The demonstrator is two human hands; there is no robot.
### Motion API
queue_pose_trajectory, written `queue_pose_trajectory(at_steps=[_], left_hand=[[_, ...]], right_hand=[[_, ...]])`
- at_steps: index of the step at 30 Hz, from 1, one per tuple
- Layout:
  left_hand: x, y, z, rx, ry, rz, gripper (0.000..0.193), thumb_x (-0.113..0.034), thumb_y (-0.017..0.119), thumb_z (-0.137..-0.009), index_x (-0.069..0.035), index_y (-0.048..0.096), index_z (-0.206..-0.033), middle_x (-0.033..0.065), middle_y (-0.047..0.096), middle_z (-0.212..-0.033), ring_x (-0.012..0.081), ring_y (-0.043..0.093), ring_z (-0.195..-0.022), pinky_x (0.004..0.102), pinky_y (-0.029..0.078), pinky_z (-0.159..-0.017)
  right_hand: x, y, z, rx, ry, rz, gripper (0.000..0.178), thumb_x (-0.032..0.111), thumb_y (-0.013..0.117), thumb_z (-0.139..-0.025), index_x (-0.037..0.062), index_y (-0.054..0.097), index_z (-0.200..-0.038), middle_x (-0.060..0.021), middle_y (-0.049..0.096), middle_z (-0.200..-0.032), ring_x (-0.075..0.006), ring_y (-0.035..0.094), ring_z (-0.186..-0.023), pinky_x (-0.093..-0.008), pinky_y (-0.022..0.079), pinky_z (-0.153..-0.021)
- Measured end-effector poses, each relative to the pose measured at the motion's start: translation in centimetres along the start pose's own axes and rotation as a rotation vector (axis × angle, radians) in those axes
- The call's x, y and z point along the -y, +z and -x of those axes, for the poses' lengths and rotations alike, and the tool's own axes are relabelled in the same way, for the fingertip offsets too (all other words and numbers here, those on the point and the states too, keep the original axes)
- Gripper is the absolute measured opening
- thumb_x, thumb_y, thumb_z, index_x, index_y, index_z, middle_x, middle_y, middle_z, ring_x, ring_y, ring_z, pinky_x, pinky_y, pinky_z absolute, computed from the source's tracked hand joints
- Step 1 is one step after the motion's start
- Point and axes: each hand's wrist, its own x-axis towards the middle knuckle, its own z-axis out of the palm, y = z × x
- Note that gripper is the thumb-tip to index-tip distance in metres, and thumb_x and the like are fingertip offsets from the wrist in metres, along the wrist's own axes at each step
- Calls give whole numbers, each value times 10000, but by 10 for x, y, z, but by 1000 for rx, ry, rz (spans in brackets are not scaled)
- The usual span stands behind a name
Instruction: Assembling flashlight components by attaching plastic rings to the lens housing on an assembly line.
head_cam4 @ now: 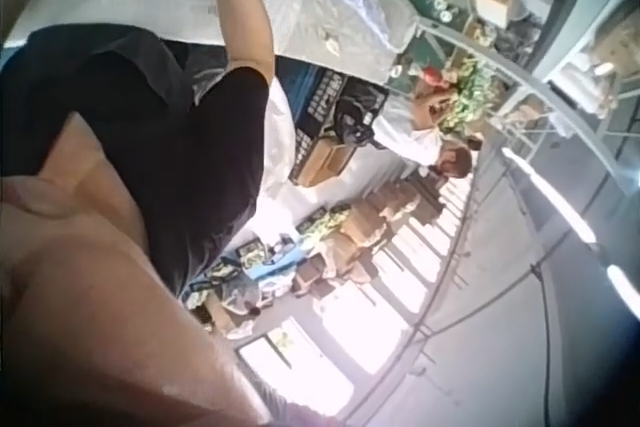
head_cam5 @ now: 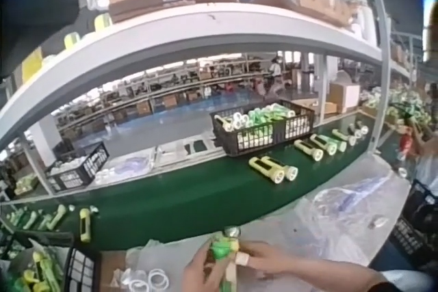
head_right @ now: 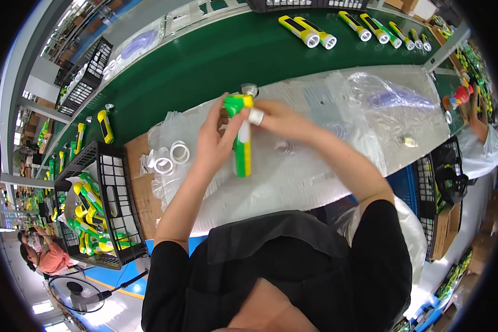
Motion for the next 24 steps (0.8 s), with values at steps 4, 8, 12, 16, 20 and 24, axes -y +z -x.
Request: queue_pose_trajectory(at_steps=[4, 8, 12, 16, 20, 24], left_hand=[[9, -6, 20, 12, 334, -261, 440, -208, 565, -973, -2, 469, -1350, 182, 636, -1128, 257, 648, -914, 377, 516, -848], [14, 19, 7, -11, 84, 345, 455, -324, 477, -1019, -10, 479, -1348, 133, 673, -1112, 224, 643, -996, 349, 500, -829], [-13, 17, 16, 529, -238, 775, 406, -319, 499, -1011, 11, 582, -1231, 111, 685, -1014, 148, 628, -833, 264, 483, -732], [-42, 16, 37, 260, 48, 410, 214, -152, 555, -954, 2, 686, -1025, 50, 682, -852, 116, 580, -762, 246, 469, -656], [-39, 13, 62, 390, 272, 139, 193, -109, 568, -888, -47, 690, -1024, 60, 699, -952, 187, 622, -832, 339, 468, -838], [-38, 35, 73, 362, 546, 27, 562, -444, 303, -1040, -26, 674, -1093, 71, 700, -1041, 214, 658, -904, 502, 276, -1082]], right_hand=[[12, 46, 58, -77, -114, -311, 618, 523, 567, -923, 12, 493, -1262, -108, 634, -961, -195, 622, -853, -335, 494, -798], [14, 62, 98, 142, -86, -620, 615, 482, 653, -871, 54, 448, -1261, -115, 590, -851, -197, 595, -749, -305, 469, -668], [17, 67, 126, 348, -32, -631, 556, 489, 684, -853, 71, 452, -1138, -108, 586, -858, -192, 601, -706, -304, 474, -626], [8, 69, 146, 107, -44, -461, 544, 448, 664, -891, 56, 444, -1198, -102, 589, -891, -202, 626, -775, -322, 509, -678], [15, 70, 152, 48, -24, -568, 461, 328, 587, -967, 32, 438, -1288, -101, 581, -1044, -190, 625, -890, -330, 512, -783], [-3, 73, 153, -13, -132, -507, 506, 354, 569, -978, 46, 430, -1355, -114, 548, -1181, -207, 626, -940, -351, 511, -837]])
